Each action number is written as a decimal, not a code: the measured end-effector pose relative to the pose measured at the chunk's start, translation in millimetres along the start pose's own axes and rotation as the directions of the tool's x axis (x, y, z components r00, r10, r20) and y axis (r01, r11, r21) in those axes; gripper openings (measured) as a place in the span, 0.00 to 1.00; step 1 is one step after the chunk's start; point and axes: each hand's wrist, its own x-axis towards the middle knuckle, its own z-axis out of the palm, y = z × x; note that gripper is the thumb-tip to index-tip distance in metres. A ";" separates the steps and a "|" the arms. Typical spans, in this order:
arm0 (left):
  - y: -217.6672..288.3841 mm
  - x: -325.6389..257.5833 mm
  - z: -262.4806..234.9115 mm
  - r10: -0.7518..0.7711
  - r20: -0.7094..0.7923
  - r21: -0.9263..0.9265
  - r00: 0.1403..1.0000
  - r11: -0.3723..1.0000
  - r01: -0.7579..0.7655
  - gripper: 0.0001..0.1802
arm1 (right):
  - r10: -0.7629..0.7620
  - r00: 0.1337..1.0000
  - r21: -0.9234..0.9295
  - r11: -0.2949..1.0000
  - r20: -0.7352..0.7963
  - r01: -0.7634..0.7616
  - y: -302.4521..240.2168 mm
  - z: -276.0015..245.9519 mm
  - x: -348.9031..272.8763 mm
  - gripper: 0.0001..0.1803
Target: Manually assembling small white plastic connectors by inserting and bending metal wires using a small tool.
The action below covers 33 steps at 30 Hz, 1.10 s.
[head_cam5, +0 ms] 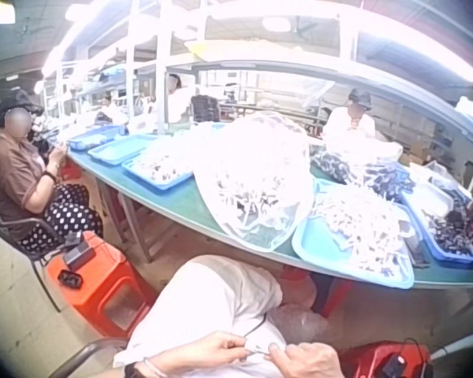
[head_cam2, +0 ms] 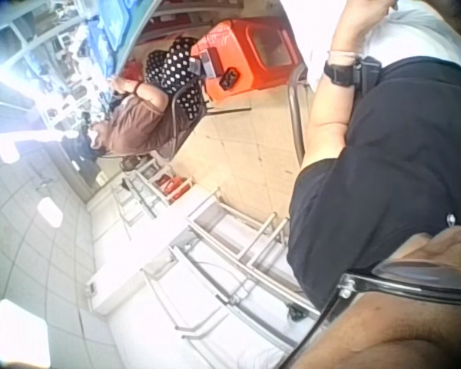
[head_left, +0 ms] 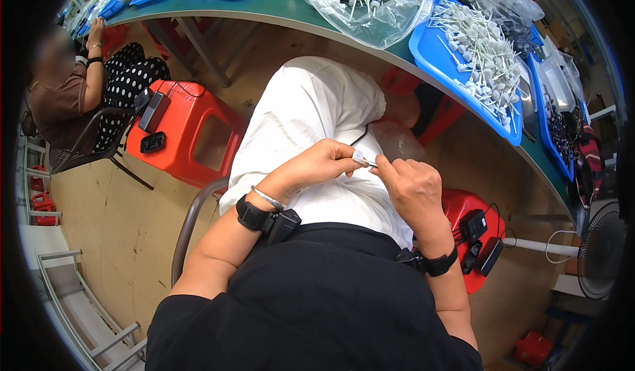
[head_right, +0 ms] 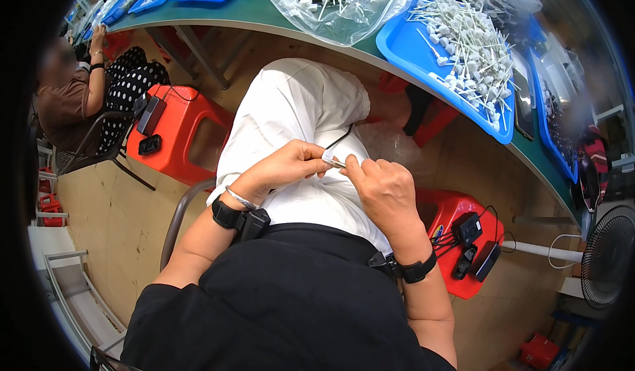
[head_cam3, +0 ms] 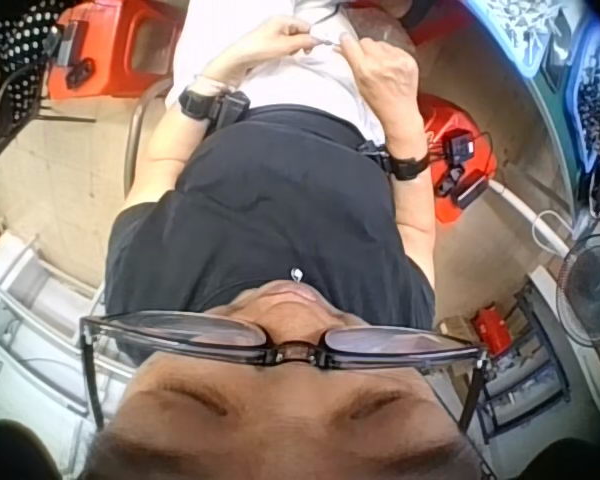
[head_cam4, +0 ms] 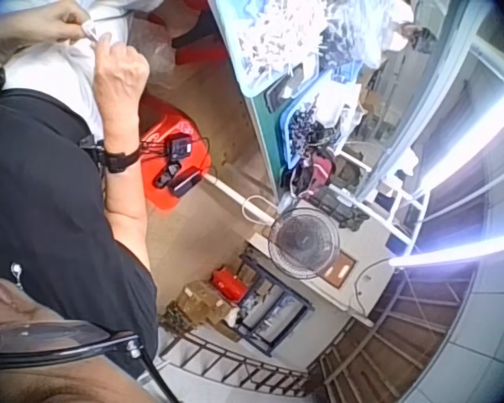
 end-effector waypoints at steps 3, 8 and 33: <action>-2.0 0.8 -0.9 0.021 -0.009 0.020 1.000 1.000 -0.021 0.11 | 0.017 1.000 0.051 0.999 -0.015 -0.016 0.0 2.3 0.3 0.12; -2.9 3.5 -0.1 0.056 -0.113 -0.003 0.992 0.998 -0.057 0.12 | 0.115 0.993 0.214 0.971 -0.015 -0.109 -0.9 3.8 -0.6 0.11; 1.3 2.5 1.5 0.076 -0.129 0.095 0.989 0.993 -0.064 0.14 | 0.237 0.966 0.434 0.862 0.108 -0.260 -2.4 3.5 -1.1 0.12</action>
